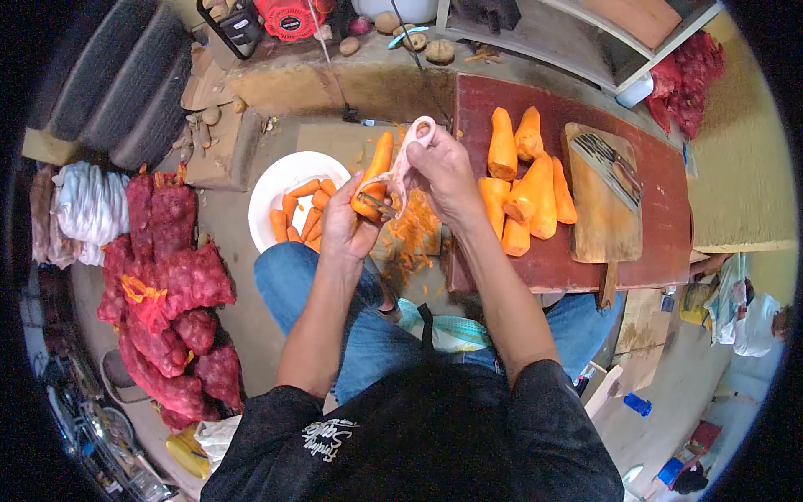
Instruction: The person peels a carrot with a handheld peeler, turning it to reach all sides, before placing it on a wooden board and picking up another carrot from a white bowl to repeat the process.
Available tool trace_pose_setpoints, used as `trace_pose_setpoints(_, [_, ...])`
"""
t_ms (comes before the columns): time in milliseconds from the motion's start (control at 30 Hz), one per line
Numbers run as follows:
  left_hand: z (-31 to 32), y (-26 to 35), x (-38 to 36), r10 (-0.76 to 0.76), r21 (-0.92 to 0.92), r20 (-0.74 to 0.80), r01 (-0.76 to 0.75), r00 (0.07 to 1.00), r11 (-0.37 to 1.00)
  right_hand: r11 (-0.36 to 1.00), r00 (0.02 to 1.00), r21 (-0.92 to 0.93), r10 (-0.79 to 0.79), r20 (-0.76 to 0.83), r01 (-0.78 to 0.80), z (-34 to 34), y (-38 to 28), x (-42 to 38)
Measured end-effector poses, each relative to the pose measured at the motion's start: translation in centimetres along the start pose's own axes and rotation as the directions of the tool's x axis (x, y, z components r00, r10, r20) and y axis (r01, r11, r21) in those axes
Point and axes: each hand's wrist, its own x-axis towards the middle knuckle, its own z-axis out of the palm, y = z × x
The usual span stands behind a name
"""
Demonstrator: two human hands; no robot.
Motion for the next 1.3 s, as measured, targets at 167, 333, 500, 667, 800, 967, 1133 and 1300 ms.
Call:
trace_pose_setpoints(167, [-0.7, 0.2, -0.6, -0.01, 0.077, 0.124, 0.001, 0.992, 0.997, 0.99, 0.982, -0.073, -0.127, -0.142, 0.118, -3.9, 0.6, 7.4])
trace_pose_setpoints(333, [-0.1, 0.6, -0.7, 0.006, 0.056, 0.149, -0.015, 0.989, 0.998, 0.989, 0.958, -0.09, -0.135, -0.253, 0.115, -3.9, -1.5, 8.5])
trace_pose_setpoints(500, [-0.1, 0.4, 0.3, 0.015, -0.058, 0.089, -0.009, 0.996, 0.998, 0.997, 0.993, 0.009, -0.073, -0.091, 0.075, 1.7, -1.0, -0.2])
trace_pose_setpoints(667, [-0.2, 0.1, 0.1, -0.002, -0.026, 0.14, 0.006, 0.99, 1.0, 0.997, 0.997, 0.059, -0.05, -0.066, 0.054, 0.2, 0.4, 0.7])
trace_pose_setpoints(800, [-0.2, 0.6, -0.8, 0.015, 0.002, 0.117, -0.015, 0.993, 1.0, 0.976, 0.971, 0.136, -0.14, -0.191, 0.167, -3.2, 0.1, 4.0])
trace_pose_setpoints(967, [0.3, 0.2, 0.1, 0.031, -0.081, 0.061, -0.026, 0.998, 0.996, 1.0, 1.0, -0.007, 0.028, -0.001, -0.028, 1.8, -2.1, -0.5])
trace_pose_setpoints(1133, [-0.7, 0.3, -0.2, -0.031, -0.004, 0.194, 0.032, 0.981, 0.999, 0.993, 0.982, -0.041, -0.112, -0.154, 0.107, -4.1, 0.8, 5.7])
trace_pose_setpoints(1300, [-0.2, 0.5, -1.0, -0.046, 0.002, 0.223, 0.046, 0.974, 0.999, 0.976, 0.927, -0.067, -0.217, -0.304, 0.207, -5.8, -1.2, 9.0])
